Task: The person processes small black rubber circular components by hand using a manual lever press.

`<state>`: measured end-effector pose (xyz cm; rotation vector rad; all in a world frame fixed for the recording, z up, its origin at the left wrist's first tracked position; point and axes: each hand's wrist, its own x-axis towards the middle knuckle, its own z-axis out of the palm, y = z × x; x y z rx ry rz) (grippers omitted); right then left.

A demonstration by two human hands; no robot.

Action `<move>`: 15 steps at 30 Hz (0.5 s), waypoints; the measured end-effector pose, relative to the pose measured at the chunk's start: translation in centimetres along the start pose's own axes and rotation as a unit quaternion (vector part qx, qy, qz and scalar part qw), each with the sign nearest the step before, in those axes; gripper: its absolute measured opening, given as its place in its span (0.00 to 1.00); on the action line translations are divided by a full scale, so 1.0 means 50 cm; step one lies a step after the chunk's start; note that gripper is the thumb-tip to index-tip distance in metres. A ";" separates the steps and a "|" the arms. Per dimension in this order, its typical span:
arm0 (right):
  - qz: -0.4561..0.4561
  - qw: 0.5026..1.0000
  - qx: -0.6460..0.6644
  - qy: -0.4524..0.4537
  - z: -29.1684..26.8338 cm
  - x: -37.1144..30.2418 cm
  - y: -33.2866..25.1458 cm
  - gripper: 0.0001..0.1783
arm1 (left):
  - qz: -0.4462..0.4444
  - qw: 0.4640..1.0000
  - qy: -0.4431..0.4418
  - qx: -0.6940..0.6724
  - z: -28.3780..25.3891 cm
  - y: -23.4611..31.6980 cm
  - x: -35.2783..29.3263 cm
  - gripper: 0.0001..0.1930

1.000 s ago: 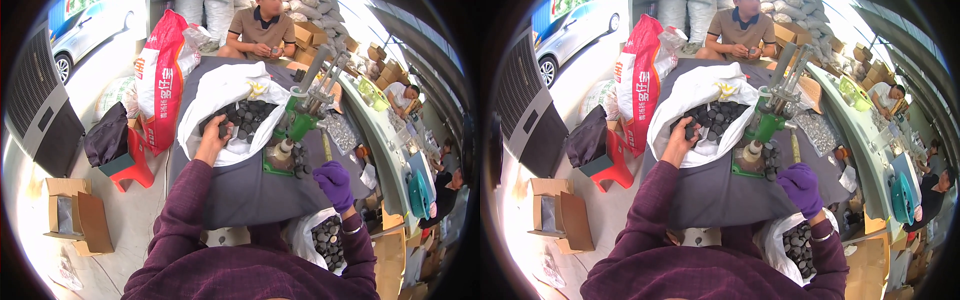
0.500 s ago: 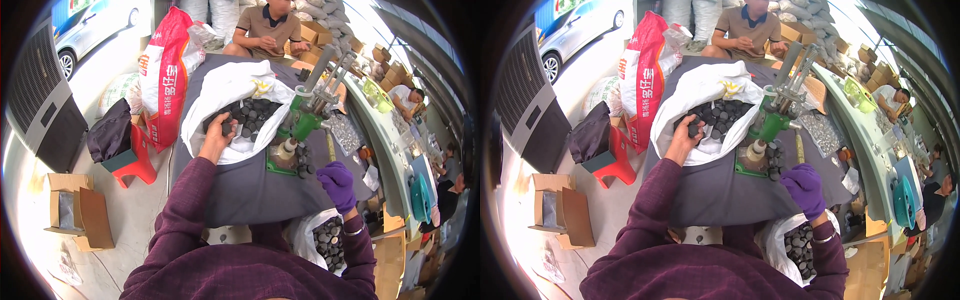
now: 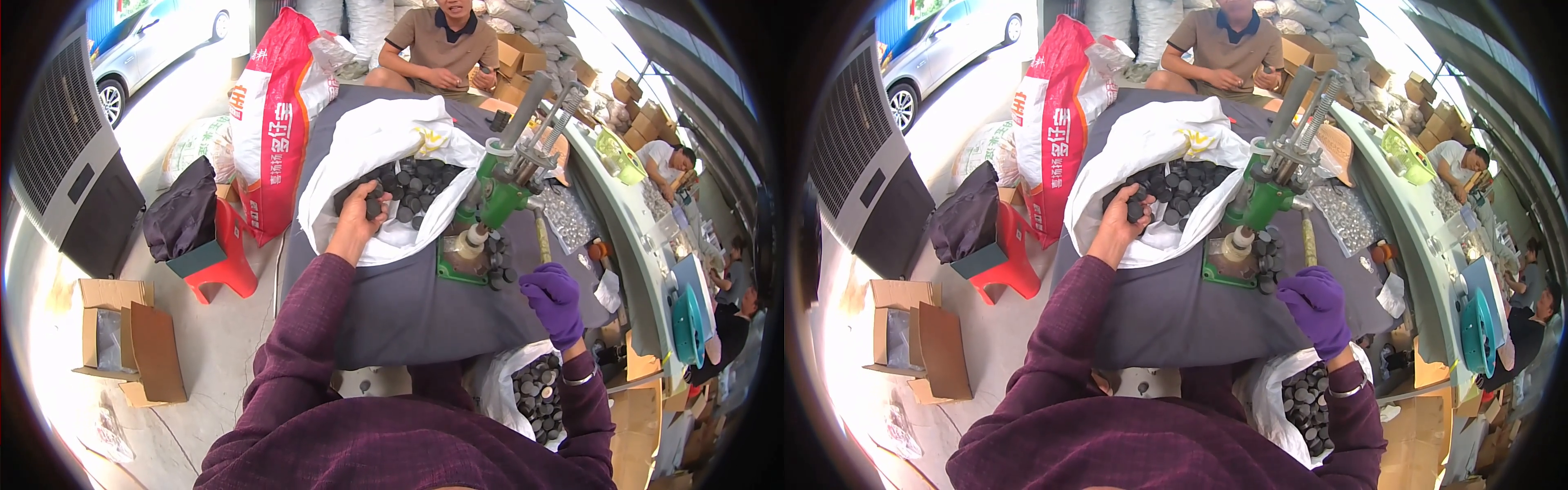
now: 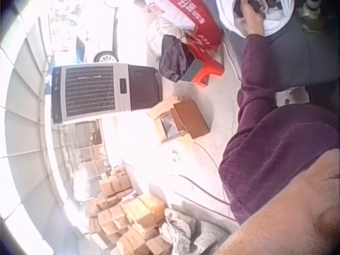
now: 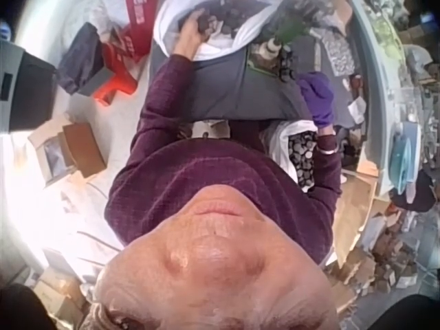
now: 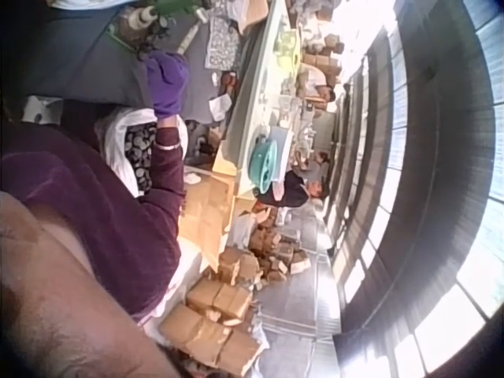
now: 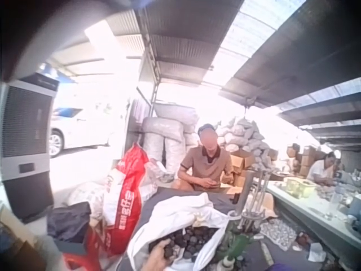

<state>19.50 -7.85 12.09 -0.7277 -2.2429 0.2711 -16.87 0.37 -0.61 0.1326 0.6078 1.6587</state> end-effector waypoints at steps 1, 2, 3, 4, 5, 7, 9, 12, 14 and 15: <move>0.002 1.000 0.003 0.000 0.000 -0.001 0.001 0.06 | 0.005 1.000 -0.002 0.009 0.000 -0.001 0.001 0.10; 0.002 1.000 0.003 0.000 0.000 0.000 0.000 0.06 | 0.005 1.000 -0.002 0.009 -0.002 -0.001 0.002 0.10; -0.005 1.000 -0.005 0.001 0.000 0.000 0.000 0.06 | 0.013 1.000 -0.013 0.017 -0.004 -0.002 0.003 0.10; -0.011 1.000 -0.013 0.003 0.000 0.001 0.000 0.06 | 0.021 0.999 -0.024 0.025 -0.005 -0.002 0.004 0.09; -0.010 1.000 -0.013 0.003 0.000 0.000 0.000 0.06 | 0.020 0.999 -0.024 0.026 -0.007 -0.002 0.003 0.09; -0.020 1.000 -0.022 0.004 0.001 0.000 0.002 0.05 | 0.033 0.998 -0.030 0.040 -0.011 0.000 0.003 0.09; -0.015 1.000 -0.016 0.001 0.000 0.000 -0.001 0.05 | 0.040 0.998 -0.037 0.043 -0.008 -0.003 0.000 0.09; -0.008 1.000 -0.010 -0.002 0.000 -0.001 0.001 0.05 | 0.044 0.997 -0.061 0.036 -0.001 -0.004 -0.010 0.09; -0.005 1.000 -0.010 -0.002 0.000 -0.002 0.003 0.05 | 0.039 0.996 -0.078 0.025 0.005 -0.003 -0.018 0.09; -0.006 1.000 -0.008 -0.003 0.000 -0.002 0.004 0.05 | 0.016 0.996 -0.085 -0.005 0.009 -0.003 -0.022 0.10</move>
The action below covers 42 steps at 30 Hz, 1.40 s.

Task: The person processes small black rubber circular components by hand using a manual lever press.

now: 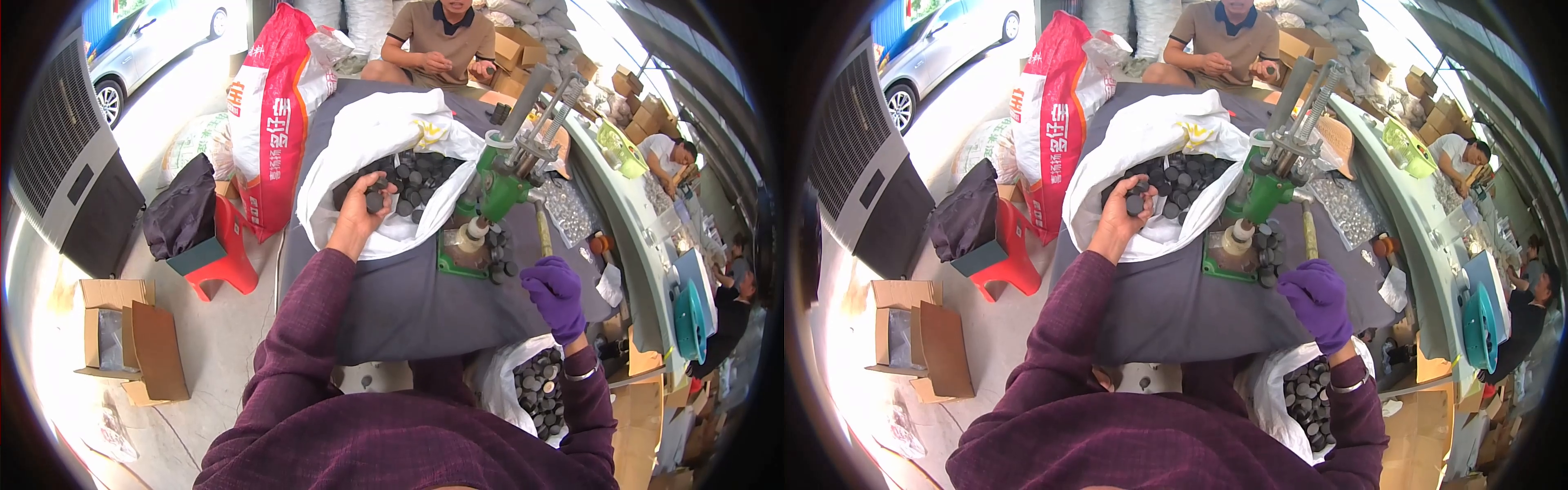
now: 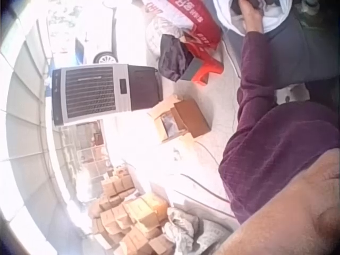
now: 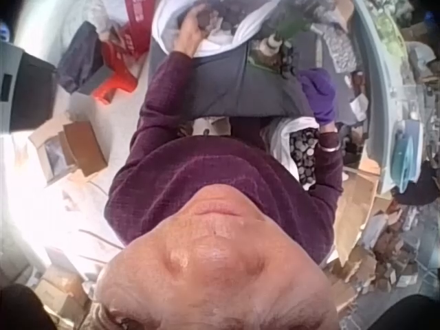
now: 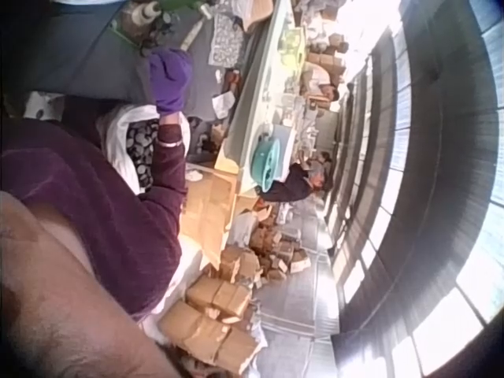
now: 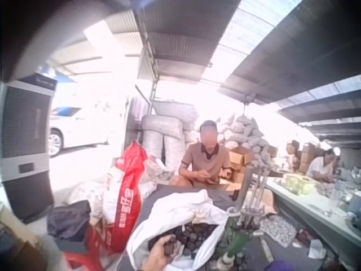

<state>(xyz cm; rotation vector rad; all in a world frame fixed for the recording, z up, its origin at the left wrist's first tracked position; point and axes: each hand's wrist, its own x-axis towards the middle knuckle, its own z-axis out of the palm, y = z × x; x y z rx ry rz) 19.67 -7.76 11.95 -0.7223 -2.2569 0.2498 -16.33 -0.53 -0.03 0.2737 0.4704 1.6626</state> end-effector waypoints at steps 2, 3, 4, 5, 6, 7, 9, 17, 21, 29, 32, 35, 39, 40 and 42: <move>0.000 1.000 0.005 -0.005 0.001 0.001 -0.001 0.05 | -0.019 0.999 -0.001 -0.033 0.000 0.001 -0.004 0.11; 0.009 1.000 0.008 -0.007 0.000 0.001 -0.003 0.05 | -0.030 0.997 -0.033 -0.061 -0.004 0.005 -0.002 0.12; 0.019 1.000 0.011 -0.009 0.001 0.001 -0.004 0.05 | -0.040 0.993 -0.066 -0.089 -0.009 0.007 -0.002 0.12; 0.022 1.000 0.012 -0.011 0.000 0.002 -0.003 0.05 | -0.042 0.993 -0.063 -0.090 -0.008 0.007 0.000 0.12; 0.016 1.000 0.015 -0.012 -0.001 0.002 -0.001 0.05 | -0.043 0.991 -0.083 -0.092 -0.007 0.008 0.001 0.14; 0.009 1.000 0.018 -0.012 -0.001 0.000 -0.001 0.06 | -0.043 0.989 -0.104 -0.094 -0.007 0.007 0.000 0.15; 0.013 1.000 0.021 -0.009 0.001 0.000 -0.001 0.06 | -0.049 0.989 -0.098 -0.099 -0.011 0.006 0.002 0.15; 0.006 1.000 0.001 0.011 0.004 -0.001 0.001 0.05 | -0.069 0.983 -0.131 -0.106 -0.010 0.007 -0.003 0.17; 0.027 1.000 0.013 0.003 -0.001 -0.001 -0.003 0.05 | -0.066 0.985 -0.116 -0.110 -0.003 0.005 -0.002 0.15; 0.010 1.000 0.005 0.008 -0.001 0.001 -0.003 0.05 | -0.090 0.993 0.017 -0.070 -0.017 -0.007 0.016 0.11; 0.004 1.000 -0.001 0.008 -0.001 0.001 -0.002 0.06 | -0.083 0.994 0.027 -0.064 -0.023 -0.005 0.019 0.11; 0.003 1.000 -0.010 0.006 -0.001 0.000 0.001 0.06 | -0.076 0.995 0.052 -0.036 -0.018 -0.012 0.020 0.11; 0.007 1.000 -0.002 0.006 0.001 0.000 0.002 0.06 | -0.068 0.995 0.071 -0.015 -0.019 -0.014 0.022 0.12; 0.006 1.000 -0.003 0.005 0.002 0.001 0.002 0.06 | -0.067 0.995 0.069 -0.010 -0.021 -0.014 0.023 0.12; 0.005 1.000 -0.003 0.005 0.001 0.000 0.003 0.06 | -0.067 0.996 0.067 -0.007 -0.022 -0.015 0.024 0.12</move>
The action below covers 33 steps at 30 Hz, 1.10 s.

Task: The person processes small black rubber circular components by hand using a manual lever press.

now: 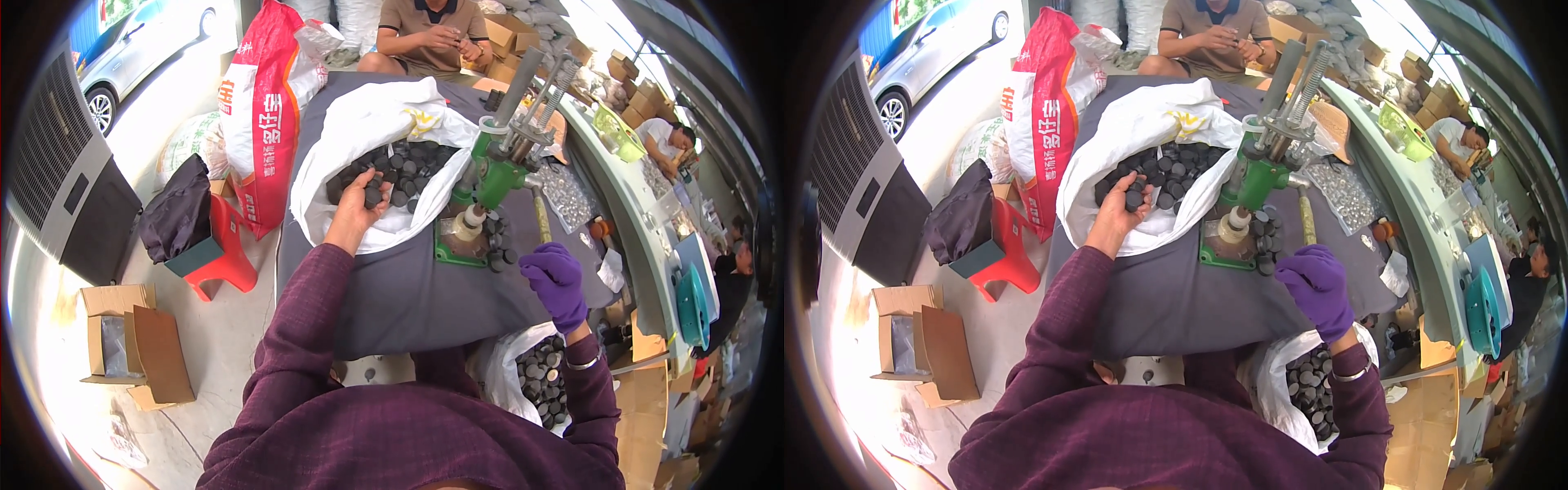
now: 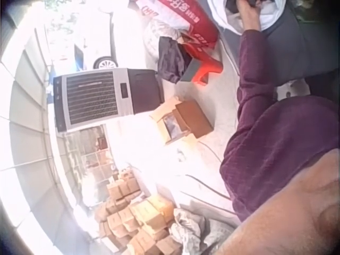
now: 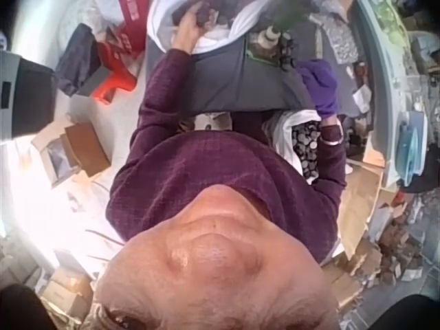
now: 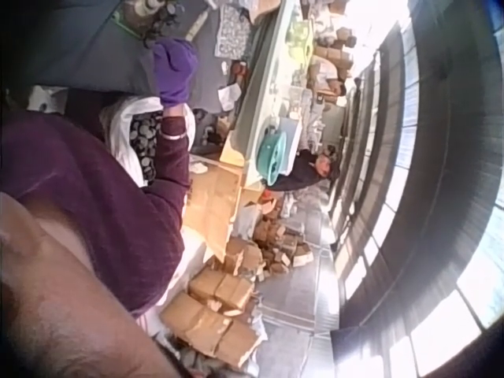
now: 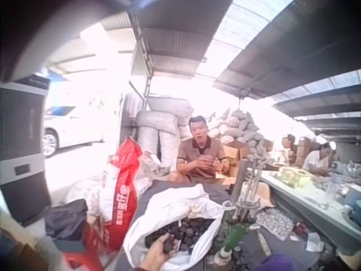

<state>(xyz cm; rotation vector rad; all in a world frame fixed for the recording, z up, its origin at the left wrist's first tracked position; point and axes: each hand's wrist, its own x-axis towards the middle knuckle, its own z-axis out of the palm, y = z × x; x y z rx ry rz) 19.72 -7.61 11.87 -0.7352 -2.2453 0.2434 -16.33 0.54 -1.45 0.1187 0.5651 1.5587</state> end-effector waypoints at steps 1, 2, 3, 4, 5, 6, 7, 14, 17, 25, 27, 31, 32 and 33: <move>-0.002 1.000 0.000 0.001 -0.001 0.000 0.000 0.06 | -0.001 1.000 -0.001 0.001 0.001 -0.002 0.001 0.12; -0.001 1.000 0.000 0.001 -0.001 0.000 -0.001 0.06 | -0.003 1.000 -0.003 0.003 0.003 -0.003 0.001 0.12; 0.003 1.000 0.004 -0.001 -0.002 0.000 -0.003 0.06 | -0.003 1.000 -0.003 0.003 0.004 -0.004 0.000 0.12; 0.008 1.000 0.007 -0.002 -0.003 -0.001 -0.004 0.06 | 0.000 1.000 0.001 0.009 0.006 -0.004 -0.001 0.11; 0.008 1.000 0.009 -0.003 -0.001 -0.001 -0.002 0.06 | 0.003 1.000 0.006 0.015 0.004 -0.003 -0.001 0.11; 0.012 1.000 0.009 -0.003 0.000 -0.002 0.000 0.06 | 0.004 1.000 0.008 0.016 0.002 -0.003 0.000 0.11; 0.016 1.000 0.008 -0.002 0.001 -0.002 0.002 0.06 | -0.001 1.000 0.006 0.018 0.001 -0.002 0.000 0.11; 0.009 1.000 0.002 -0.001 0.000 0.000 -0.005 0.05 | 0.001 0.999 0.009 0.036 0.000 -0.005 0.001 0.12; 0.013 1.000 0.005 0.001 0.000 0.000 -0.005 0.05 | -0.002 0.999 0.007 0.036 0.001 -0.005 0.000 0.12; -0.010 1.000 -0.008 0.005 -0.001 -0.002 0.001 0.06 | -0.014 0.999 0.007 0.034 0.001 -0.005 0.003 0.10; -0.008 1.000 -0.004 0.007 -0.001 -0.002 0.001 0.06 | -0.018 0.999 0.001 0.030 -0.005 -0.006 0.009 0.09; -0.011 1.000 0.007 0.009 -0.001 -0.002 0.000 0.06 | -0.019 0.998 -0.007 0.054 -0.010 -0.007 0.013 0.08; -0.008 1.000 0.006 0.011 -0.001 -0.002 -0.001 0.06 | -0.010 0.997 -0.011 0.071 -0.010 -0.007 0.012 0.08; -0.011 1.000 0.011 0.010 -0.001 -0.001 -0.002 0.06 | -0.012 0.997 -0.012 0.073 -0.010 -0.007 0.010 0.08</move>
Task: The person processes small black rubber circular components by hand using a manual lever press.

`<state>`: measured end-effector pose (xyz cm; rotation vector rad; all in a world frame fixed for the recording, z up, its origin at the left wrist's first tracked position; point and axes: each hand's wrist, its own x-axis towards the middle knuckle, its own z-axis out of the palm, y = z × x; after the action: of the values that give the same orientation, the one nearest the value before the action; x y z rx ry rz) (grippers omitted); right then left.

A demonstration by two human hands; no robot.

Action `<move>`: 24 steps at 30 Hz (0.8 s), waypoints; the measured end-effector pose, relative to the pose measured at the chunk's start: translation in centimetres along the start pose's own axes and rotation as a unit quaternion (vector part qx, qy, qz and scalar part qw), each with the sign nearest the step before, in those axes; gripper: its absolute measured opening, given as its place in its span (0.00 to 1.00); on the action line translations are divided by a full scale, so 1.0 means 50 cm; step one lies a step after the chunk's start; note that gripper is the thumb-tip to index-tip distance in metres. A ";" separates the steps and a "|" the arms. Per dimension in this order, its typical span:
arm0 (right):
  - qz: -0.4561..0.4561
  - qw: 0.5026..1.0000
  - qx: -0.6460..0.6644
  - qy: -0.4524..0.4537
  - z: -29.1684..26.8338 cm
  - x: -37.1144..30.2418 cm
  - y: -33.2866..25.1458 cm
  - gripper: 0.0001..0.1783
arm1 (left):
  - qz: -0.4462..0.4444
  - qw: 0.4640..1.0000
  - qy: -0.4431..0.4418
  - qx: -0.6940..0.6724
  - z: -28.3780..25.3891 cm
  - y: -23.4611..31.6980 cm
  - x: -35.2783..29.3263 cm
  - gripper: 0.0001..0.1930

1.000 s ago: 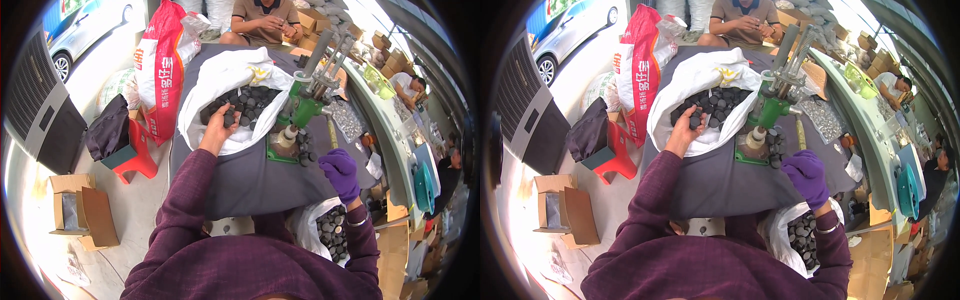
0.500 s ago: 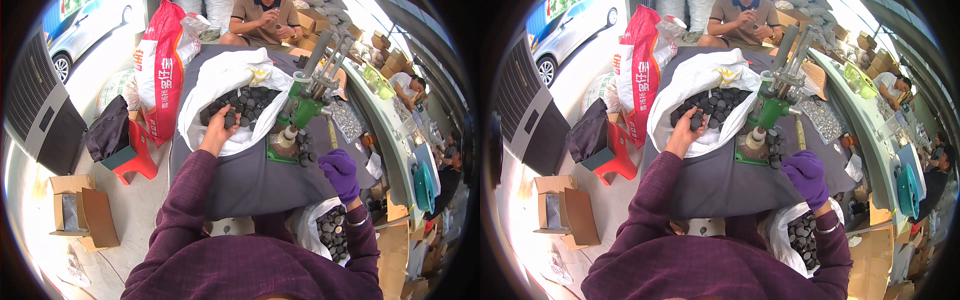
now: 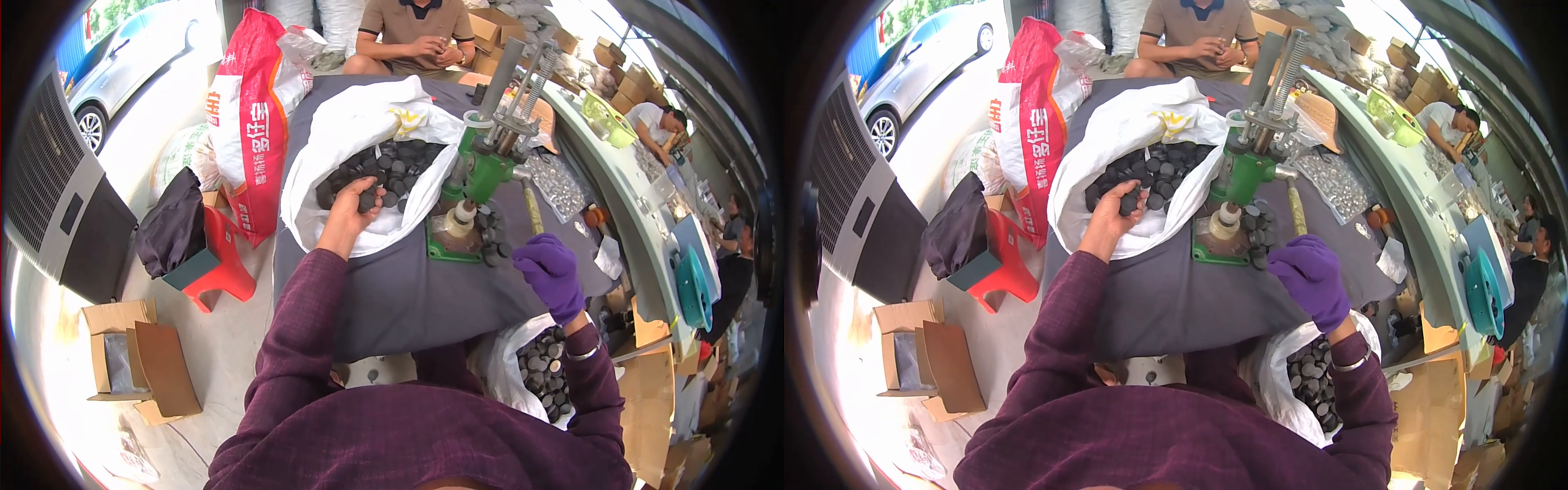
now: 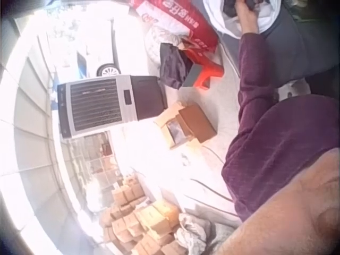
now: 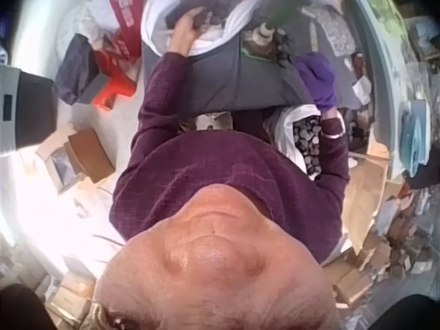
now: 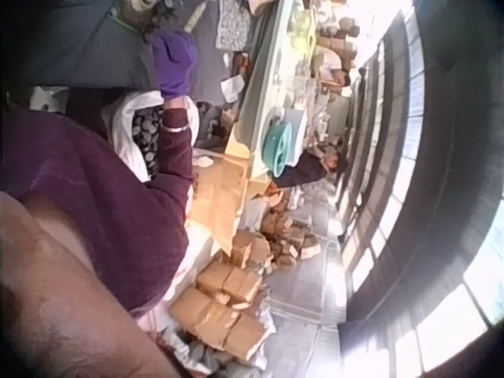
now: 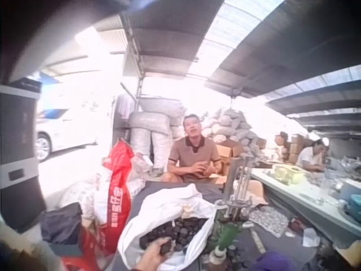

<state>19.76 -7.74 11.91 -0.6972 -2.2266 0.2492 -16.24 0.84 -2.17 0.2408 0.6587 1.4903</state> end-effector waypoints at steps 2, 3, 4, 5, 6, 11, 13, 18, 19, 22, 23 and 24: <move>-0.001 1.000 0.005 0.001 -0.001 0.000 0.002 0.06 | 0.023 0.999 -0.034 0.022 0.002 0.000 -0.007 0.09; -0.009 1.000 0.012 -0.002 0.000 -0.001 0.005 0.06 | 0.021 0.999 -0.035 0.024 0.005 0.000 -0.011 0.09; -0.016 1.000 0.020 -0.006 0.000 -0.001 0.007 0.06 | 0.036 0.998 -0.052 0.024 0.008 0.000 -0.016 0.10; -0.014 1.000 0.020 -0.004 0.000 -0.002 0.008 0.06 | 0.051 0.996 -0.069 0.025 0.017 0.000 -0.025 0.11; -0.014 1.000 0.021 -0.004 0.001 -0.004 0.010 0.06 | 0.049 0.996 -0.069 0.027 0.027 0.000 -0.032 0.11; -0.003 0.999 0.033 -0.003 -0.001 -0.004 0.009 0.06 | 0.159 0.968 -0.168 0.098 0.079 -0.006 -0.060 0.20; 0.002 0.999 0.040 -0.005 -0.001 0.000 0.004 0.05 | 0.185 0.958 -0.177 0.130 0.090 -0.009 -0.066 0.21; -0.013 0.999 0.035 -0.006 -0.002 0.000 0.010 0.05 | 0.256 0.920 -0.176 0.237 0.117 -0.022 -0.079 0.25; -0.014 0.999 0.037 -0.007 -0.002 0.000 0.010 0.05 | 0.255 0.920 -0.177 0.238 0.122 -0.023 -0.082 0.25; -0.007 0.999 0.041 -0.001 -0.003 -0.001 0.005 0.05 | 0.278 0.904 -0.164 0.281 0.126 -0.026 -0.091 0.26; -0.010 0.999 0.038 0.002 -0.005 0.001 0.005 0.05 | 0.276 0.904 -0.157 0.285 0.125 -0.027 -0.087 0.26; 0.003 0.999 0.042 -0.006 -0.005 -0.002 0.004 0.05 | 0.274 0.905 -0.150 0.289 0.124 -0.028 -0.084 0.26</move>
<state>20.08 -7.64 11.95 -0.6574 -2.2118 0.3485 -11.49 -1.86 3.12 1.1732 0.8062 1.6998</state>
